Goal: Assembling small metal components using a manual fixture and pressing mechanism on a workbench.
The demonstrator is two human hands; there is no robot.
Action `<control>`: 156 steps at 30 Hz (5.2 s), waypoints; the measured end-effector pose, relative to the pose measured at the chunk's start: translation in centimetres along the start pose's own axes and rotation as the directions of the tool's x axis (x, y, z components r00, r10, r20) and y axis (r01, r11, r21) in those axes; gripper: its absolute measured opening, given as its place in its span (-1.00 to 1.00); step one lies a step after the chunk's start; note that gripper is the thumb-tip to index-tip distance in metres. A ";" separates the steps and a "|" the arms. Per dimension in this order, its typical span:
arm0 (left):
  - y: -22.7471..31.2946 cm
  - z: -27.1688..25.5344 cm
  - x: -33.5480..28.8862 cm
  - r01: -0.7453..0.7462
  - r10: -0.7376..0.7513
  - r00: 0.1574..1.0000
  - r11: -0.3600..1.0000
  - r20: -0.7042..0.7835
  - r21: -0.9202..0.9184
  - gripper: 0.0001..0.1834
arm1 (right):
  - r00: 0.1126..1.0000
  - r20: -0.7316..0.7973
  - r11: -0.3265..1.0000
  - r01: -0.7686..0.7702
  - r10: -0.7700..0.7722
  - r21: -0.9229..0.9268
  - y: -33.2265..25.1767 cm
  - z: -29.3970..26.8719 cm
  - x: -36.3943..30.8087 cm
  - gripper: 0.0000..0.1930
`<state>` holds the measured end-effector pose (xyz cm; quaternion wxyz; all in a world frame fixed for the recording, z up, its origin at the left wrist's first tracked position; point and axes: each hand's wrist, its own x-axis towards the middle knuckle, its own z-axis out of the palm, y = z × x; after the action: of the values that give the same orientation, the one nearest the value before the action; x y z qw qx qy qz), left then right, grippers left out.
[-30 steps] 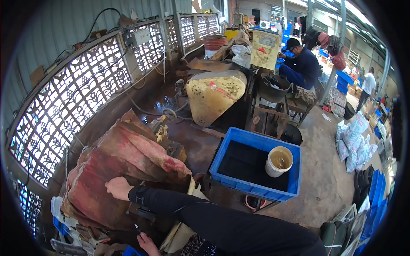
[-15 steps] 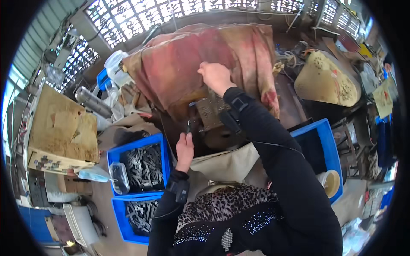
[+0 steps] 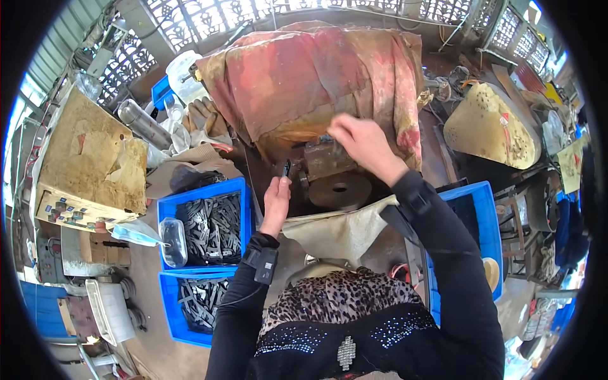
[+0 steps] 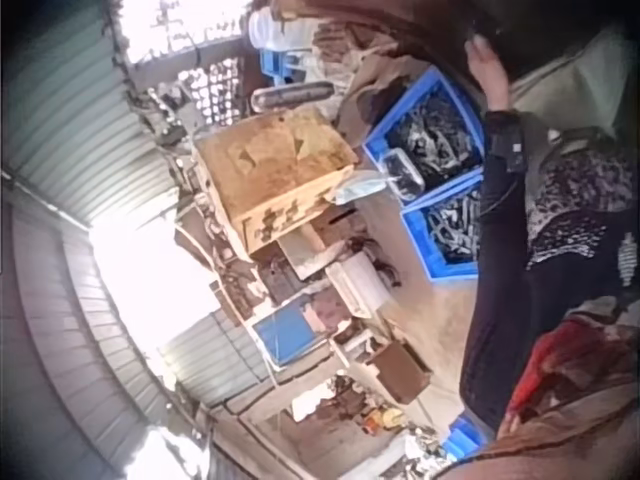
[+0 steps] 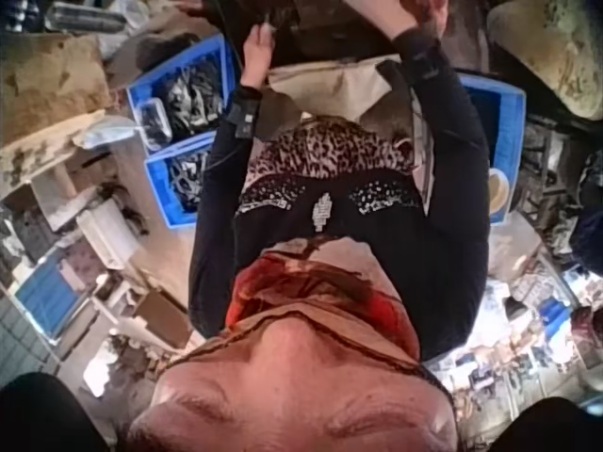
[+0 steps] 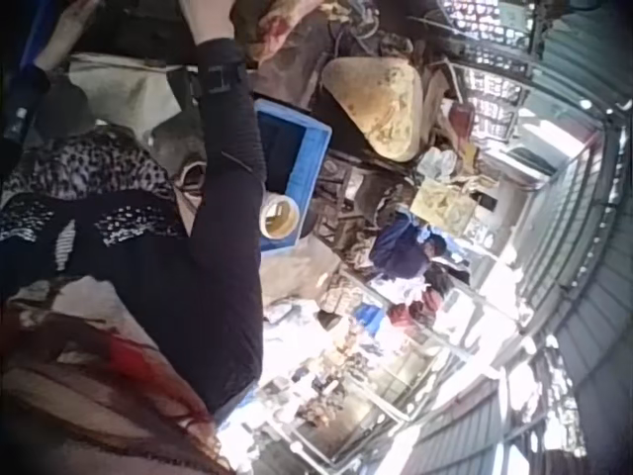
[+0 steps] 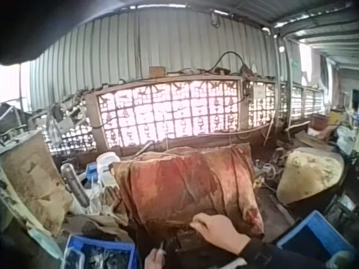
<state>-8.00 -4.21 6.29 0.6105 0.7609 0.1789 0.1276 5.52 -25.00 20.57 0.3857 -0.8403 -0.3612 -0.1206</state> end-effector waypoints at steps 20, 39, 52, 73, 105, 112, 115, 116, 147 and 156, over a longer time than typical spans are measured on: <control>9.3 6.5 -1.9 0.502 -0.088 0.833 0.534 0.546 -0.681 -0.93 | 0.841 0.521 0.988 -0.151 0.146 -0.033 -3.3 -4.4 -16.6 -0.81; 4.7 1.6 1.9 -0.347 0.298 0.928 0.911 0.224 0.224 -0.64 | 0.793 0.404 0.310 -0.568 0.457 0.763 -0.8 -3.2 -13.9 -0.89; -1.5 2.3 6.2 -0.707 0.197 0.699 0.339 0.687 0.621 -0.85 | 0.650 0.402 0.277 -0.689 0.645 0.670 0.1 -4.3 -18.7 -0.91; 9.7 4.1 0.1 0.155 -0.172 0.882 0.985 0.439 0.074 -0.77 | 0.634 0.476 -0.215 -0.446 0.610 0.869 2.4 -1.9 -13.9 -0.84; -24.4 -25.5 -6.3 0.363 -0.198 0.932 0.504 -0.304 0.783 -0.80 | 0.536 0.596 -0.248 -0.584 0.597 0.773 4.8 -2.3 -16.3 -0.69; -22.2 -22.4 -5.6 0.560 -0.378 0.809 0.259 -0.451 0.787 -0.72 | 0.555 0.548 -0.149 -0.605 0.626 0.782 2.5 -3.3 -16.5 -0.66; -26.1 -29.5 -8.6 0.229 -0.175 0.962 0.096 -0.210 0.969 -0.80 | 0.618 0.583 -0.105 -0.634 0.527 0.767 1.9 -2.4 -16.2 -0.65; -25.7 -30.4 -8.7 -0.043 -0.127 0.991 -0.042 0.037 0.998 -0.85 | 0.620 0.574 -0.103 -0.627 0.536 0.772 1.8 -2.4 -16.3 -0.65; -0.4 4.3 7.8 -0.764 0.298 0.585 0.514 0.754 0.390 -0.56 | 0.881 0.443 0.985 0.122 -0.165 0.122 -0.9 -2.7 -19.5 -0.69; 2.6 -1.2 3.9 -0.664 0.426 0.741 0.579 0.520 0.473 -0.60 | 0.874 0.393 0.958 0.266 -0.285 0.103 -1.1 -2.5 -17.6 -0.67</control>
<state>-4.67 -1.92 8.99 0.2680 0.9459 -0.1483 0.1068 -7.60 -35.42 14.41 0.3008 -0.7778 -0.5517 0.0102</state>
